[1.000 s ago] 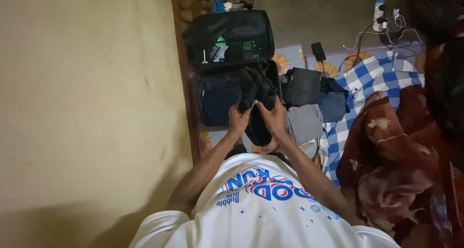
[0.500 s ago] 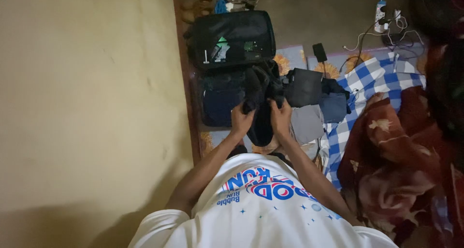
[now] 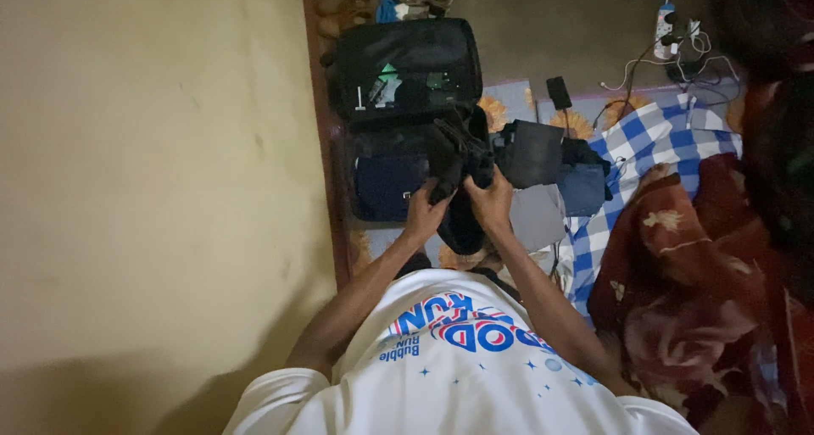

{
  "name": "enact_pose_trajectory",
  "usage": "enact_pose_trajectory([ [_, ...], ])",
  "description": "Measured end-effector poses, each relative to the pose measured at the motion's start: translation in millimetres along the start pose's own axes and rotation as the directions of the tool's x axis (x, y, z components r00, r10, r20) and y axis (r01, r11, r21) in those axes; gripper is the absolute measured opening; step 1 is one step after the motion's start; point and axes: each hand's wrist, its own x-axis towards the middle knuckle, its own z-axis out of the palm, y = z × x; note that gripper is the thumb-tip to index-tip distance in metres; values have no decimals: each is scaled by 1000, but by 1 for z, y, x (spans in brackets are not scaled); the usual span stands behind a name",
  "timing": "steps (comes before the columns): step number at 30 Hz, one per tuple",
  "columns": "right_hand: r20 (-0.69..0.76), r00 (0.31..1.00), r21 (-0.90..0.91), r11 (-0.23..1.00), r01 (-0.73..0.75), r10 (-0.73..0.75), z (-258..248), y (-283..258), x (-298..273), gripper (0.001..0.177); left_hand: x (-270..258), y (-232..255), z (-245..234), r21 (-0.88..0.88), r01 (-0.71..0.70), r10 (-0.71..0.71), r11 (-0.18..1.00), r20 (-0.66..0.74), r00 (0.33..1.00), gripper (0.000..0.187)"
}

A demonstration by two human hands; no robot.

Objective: Packing various clothes into a black suitcase on the floor.

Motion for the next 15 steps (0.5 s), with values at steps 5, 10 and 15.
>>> enact_pose_trajectory([
  [5, -28, 1000, 34, 999, 11, -10, -10, -20, -3, 33, -4, 1, 7, -109, 196, -215, 975, -208, 954, 30],
  [10, 15, 1000, -6, 1000, -17, 17, -2, -6, -7, 33, -8, -38, 10, -116, 312, -331, 943, -221, 917, 48],
  [15, 81, 995, -148, 986, 73, -62, 8, -8, -12, 39, -1, 16, 17, -175, 258, -289, 950, -184, 939, 48],
])
